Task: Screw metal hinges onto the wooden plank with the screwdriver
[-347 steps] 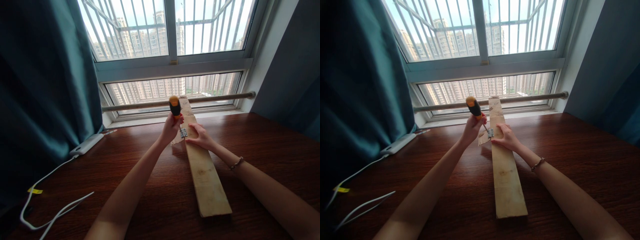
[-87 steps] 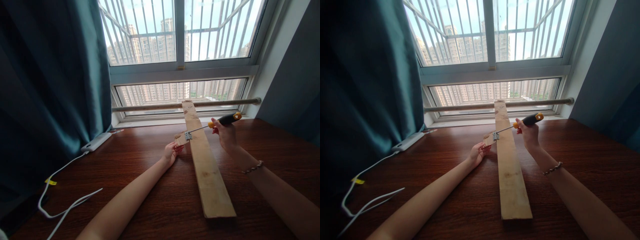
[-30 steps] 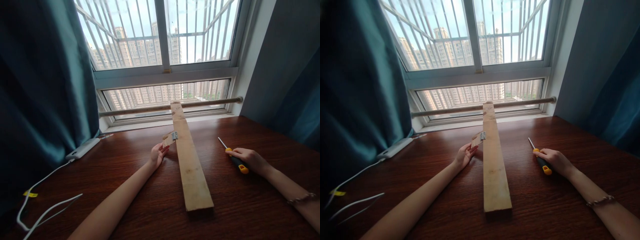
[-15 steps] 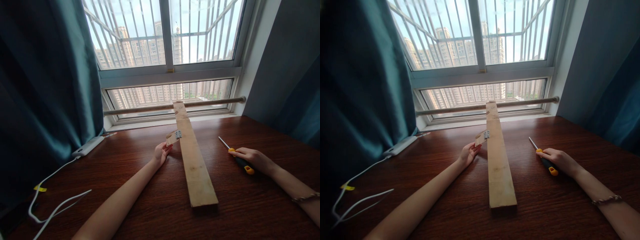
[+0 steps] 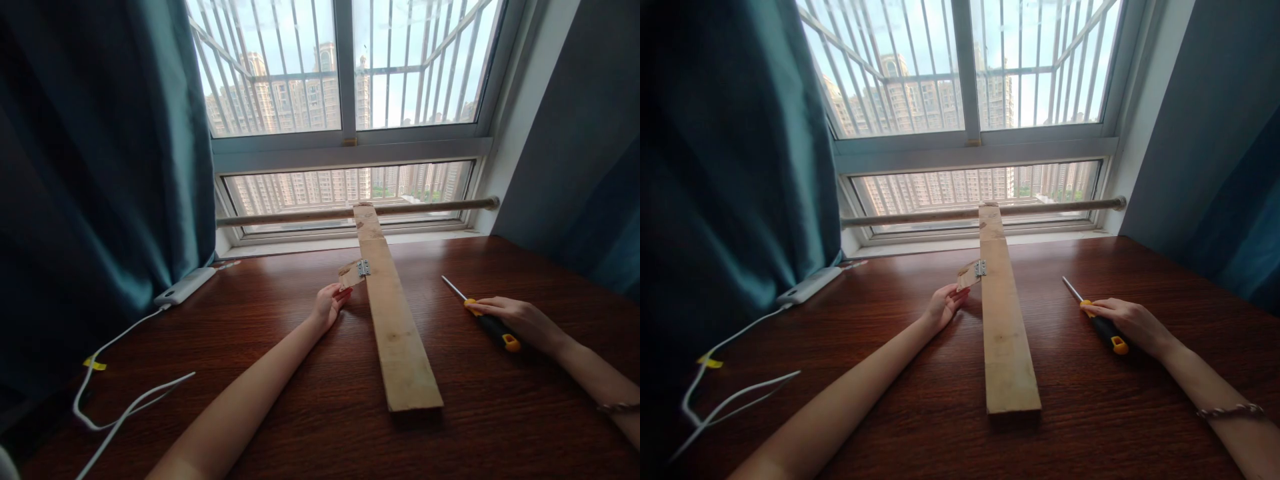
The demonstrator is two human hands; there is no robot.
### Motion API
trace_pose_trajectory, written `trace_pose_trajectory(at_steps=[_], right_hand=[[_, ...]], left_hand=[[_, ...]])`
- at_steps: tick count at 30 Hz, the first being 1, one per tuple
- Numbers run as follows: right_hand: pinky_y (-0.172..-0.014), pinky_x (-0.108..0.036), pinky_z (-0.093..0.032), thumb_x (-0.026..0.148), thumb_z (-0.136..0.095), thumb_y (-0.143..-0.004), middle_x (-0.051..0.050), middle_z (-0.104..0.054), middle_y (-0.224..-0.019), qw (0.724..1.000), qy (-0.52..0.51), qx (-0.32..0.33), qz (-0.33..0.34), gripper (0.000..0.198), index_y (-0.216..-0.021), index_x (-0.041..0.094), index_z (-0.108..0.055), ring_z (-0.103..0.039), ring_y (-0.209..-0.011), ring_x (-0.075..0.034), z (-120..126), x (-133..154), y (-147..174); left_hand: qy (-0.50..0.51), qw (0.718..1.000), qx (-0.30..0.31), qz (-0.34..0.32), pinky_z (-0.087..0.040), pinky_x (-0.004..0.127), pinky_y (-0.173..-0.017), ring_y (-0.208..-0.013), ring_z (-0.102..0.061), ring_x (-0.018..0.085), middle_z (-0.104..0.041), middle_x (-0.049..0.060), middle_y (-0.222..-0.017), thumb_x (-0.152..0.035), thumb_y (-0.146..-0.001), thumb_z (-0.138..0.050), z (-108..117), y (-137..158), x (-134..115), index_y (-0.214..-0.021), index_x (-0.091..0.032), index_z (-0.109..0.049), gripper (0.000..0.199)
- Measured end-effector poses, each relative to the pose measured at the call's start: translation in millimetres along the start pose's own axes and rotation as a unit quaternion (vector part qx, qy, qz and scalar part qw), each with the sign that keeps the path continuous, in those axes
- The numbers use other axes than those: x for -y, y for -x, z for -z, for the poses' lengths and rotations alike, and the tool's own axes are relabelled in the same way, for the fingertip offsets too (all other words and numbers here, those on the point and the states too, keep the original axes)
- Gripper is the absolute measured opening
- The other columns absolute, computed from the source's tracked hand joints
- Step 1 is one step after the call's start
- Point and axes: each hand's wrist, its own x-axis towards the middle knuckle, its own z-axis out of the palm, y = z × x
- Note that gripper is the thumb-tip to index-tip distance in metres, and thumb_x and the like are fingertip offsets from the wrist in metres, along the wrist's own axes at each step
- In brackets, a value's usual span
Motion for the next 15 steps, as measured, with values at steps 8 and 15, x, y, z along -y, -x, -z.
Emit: trace_pose_trajectory(at_steps=[8,15], right_hand=[[-0.092,-0.039,-0.049,0.027,-0.046,-0.083,0.0,-0.062,-0.114,0.994,-0.045,-0.096,-0.028,0.034,-0.114,0.03,-0.06,-0.059,-0.104,-0.025,-5,3,1],[-0.096,-0.041,-0.047,0.035,-0.05,-0.084,0.0,-0.064,-0.11,0.996,-0.025,-0.08,-0.035,0.029,-0.107,0.027,-0.064,-0.059,-0.104,-0.024,-6,11,-2]], left_hand=[[0.001,1.0,0.001,-0.003,-0.05,0.027,-0.068,-0.071,-0.064,0.017,-0.066,0.011,-0.076,-0.009,-0.068,-0.059,1,-1,1,-0.078,-0.01,-0.058,0.011],[0.001,1.0,0.002,0.003,-0.05,0.026,-0.068,-0.073,-0.064,0.017,-0.067,0.011,-0.078,-0.007,-0.069,-0.057,-1,2,-2,-0.079,-0.01,-0.059,0.011]])
